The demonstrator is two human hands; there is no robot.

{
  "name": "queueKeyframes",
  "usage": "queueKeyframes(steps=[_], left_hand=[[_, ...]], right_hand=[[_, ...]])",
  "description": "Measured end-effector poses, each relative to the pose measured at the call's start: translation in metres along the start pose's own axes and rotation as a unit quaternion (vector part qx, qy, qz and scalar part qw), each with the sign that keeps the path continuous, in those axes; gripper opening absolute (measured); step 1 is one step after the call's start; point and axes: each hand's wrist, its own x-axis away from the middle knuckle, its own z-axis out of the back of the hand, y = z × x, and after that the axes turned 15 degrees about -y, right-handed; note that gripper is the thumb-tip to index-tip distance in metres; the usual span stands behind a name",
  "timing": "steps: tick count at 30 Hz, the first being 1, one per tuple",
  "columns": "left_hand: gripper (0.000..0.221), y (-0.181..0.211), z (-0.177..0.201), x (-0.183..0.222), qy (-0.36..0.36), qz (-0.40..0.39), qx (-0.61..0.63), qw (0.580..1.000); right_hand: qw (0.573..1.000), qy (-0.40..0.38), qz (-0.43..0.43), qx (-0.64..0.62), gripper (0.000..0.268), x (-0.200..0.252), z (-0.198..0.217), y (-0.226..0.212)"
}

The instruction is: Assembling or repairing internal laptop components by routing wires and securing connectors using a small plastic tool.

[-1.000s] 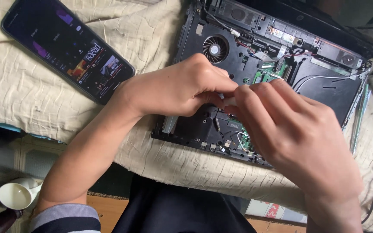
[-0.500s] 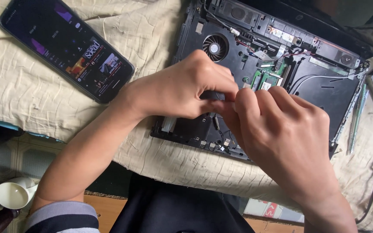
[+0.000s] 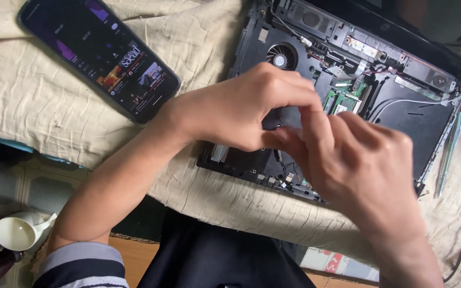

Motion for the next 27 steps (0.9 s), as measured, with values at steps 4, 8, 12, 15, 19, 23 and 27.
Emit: queueKeyframes(steps=[4, 8, 12, 15, 19, 23, 27], left_hand=[[0.029, -0.01, -0.009, -0.004, 0.066, -0.082, -0.063, 0.992], [0.041, -0.015, -0.015, -0.004, 0.043, -0.059, -0.047, 0.996], [0.038, -0.015, -0.017, -0.004, 0.011, -0.04, -0.061, 0.997], [0.031, -0.013, -0.01, -0.002, -0.016, -0.017, -0.041, 0.999], [0.03, -0.012, -0.008, -0.001, -0.051, 0.002, -0.014, 0.999], [0.045, -0.014, -0.008, 0.0, -0.056, 0.015, -0.044, 0.997], [0.057, -0.017, -0.008, 0.001, -0.066, 0.048, -0.043, 0.996]], right_hand=[[0.998, 0.0, -0.066, -0.012, 0.05, 0.003, 0.006, -0.009], [0.999, -0.013, -0.025, 0.036, 0.043, 0.003, 0.021, 0.0], [0.997, -0.056, -0.006, 0.053, 0.047, 0.007, 0.023, 0.004], [0.995, -0.066, -0.021, 0.07, 0.045, 0.009, 0.024, 0.005], [0.998, -0.062, 0.001, 0.015, 0.041, 0.006, 0.021, 0.008], [0.99, -0.045, -0.005, -0.132, 0.035, 0.002, 0.013, 0.005], [0.985, -0.05, -0.036, -0.163, 0.031, 0.002, 0.009, -0.011]])
